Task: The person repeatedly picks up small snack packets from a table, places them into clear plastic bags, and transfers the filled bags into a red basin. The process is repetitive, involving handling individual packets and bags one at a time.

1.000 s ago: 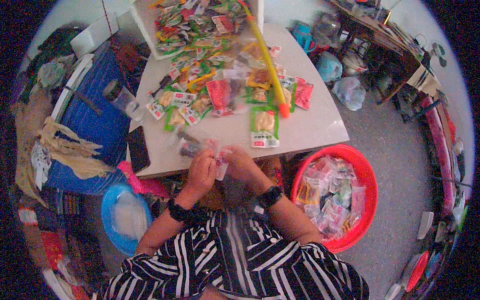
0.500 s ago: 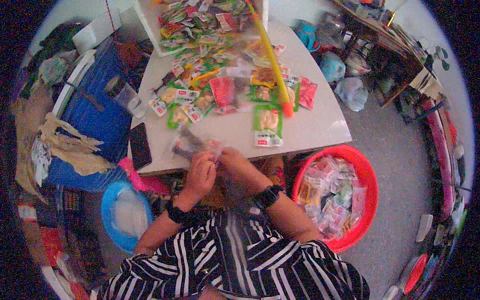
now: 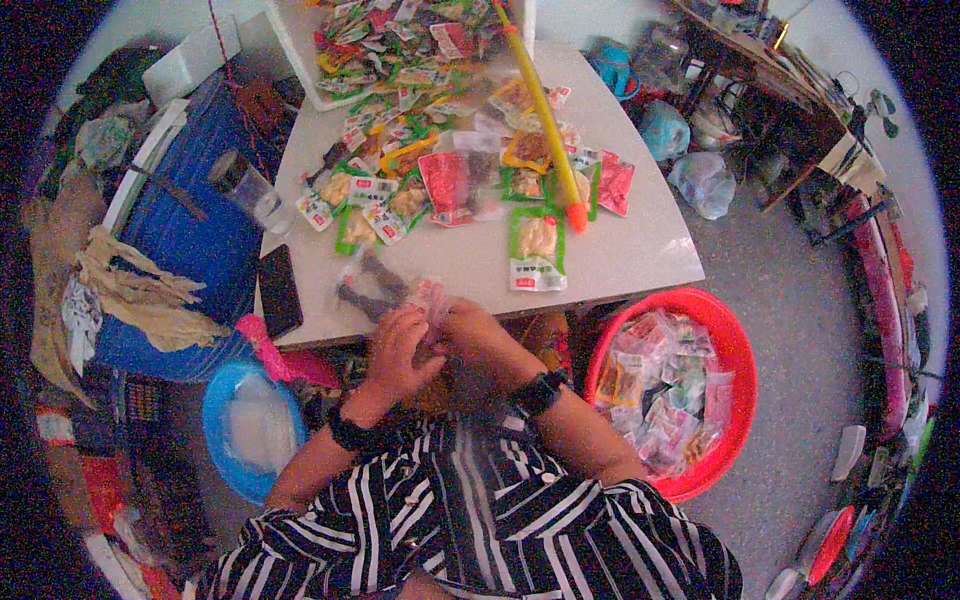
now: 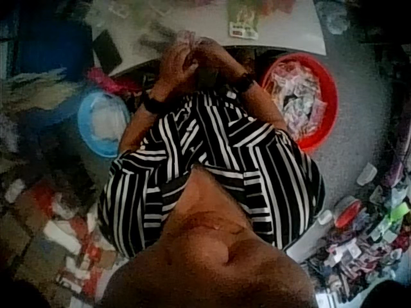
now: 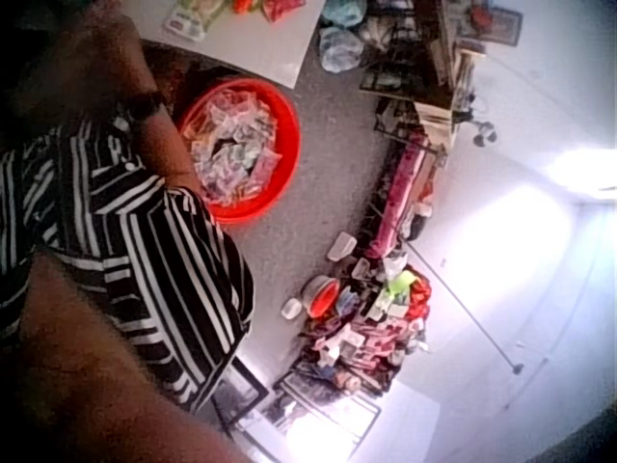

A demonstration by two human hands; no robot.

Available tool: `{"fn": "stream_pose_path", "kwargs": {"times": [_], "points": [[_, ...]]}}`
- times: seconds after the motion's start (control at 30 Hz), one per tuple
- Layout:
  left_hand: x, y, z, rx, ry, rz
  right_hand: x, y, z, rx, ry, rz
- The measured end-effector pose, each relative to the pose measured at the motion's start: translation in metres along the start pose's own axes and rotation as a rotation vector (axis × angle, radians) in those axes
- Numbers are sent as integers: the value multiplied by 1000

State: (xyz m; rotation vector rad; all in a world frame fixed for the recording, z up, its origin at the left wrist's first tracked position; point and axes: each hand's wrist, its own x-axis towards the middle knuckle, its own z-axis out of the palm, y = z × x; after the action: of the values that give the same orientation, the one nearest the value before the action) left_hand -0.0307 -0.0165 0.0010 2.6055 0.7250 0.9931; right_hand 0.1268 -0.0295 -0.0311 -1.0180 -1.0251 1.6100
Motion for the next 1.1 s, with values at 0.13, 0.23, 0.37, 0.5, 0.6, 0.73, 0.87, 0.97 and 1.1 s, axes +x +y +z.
{"fn": "stream_pose_path", "kwargs": {"times": [0.13, 0.23, 0.37, 0.5, 0.6, 0.73, 0.87, 0.97, 1.1], "points": [[-7, 2, -8, 180, -172, -13, -9, 18, -24, -310, -20, 11], [-13, -11, 3, 308, -151, 63, -17, 24, -32, -219, -29, 1], [-6, -20, 2, 255, -96, 95, -36, -13, -14, 164, 83, 264], [20, -19, -25, -83, 99, 41, -40, -25, -10, 178, 63, 209], [29, -24, -58, -374, 189, -336, -40, -33, -4, 256, 0, 170], [57, 22, -86, -421, 77, -414, -42, -45, 8, 410, -148, 106], [62, 49, -77, -515, -192, -240, -56, -69, 16, 502, -252, -18], [75, 67, -77, -389, -326, -20, -56, -74, 17, 327, -243, -205], [84, 77, -54, -233, -487, 81, -57, -85, 20, 498, -191, -223]]}}
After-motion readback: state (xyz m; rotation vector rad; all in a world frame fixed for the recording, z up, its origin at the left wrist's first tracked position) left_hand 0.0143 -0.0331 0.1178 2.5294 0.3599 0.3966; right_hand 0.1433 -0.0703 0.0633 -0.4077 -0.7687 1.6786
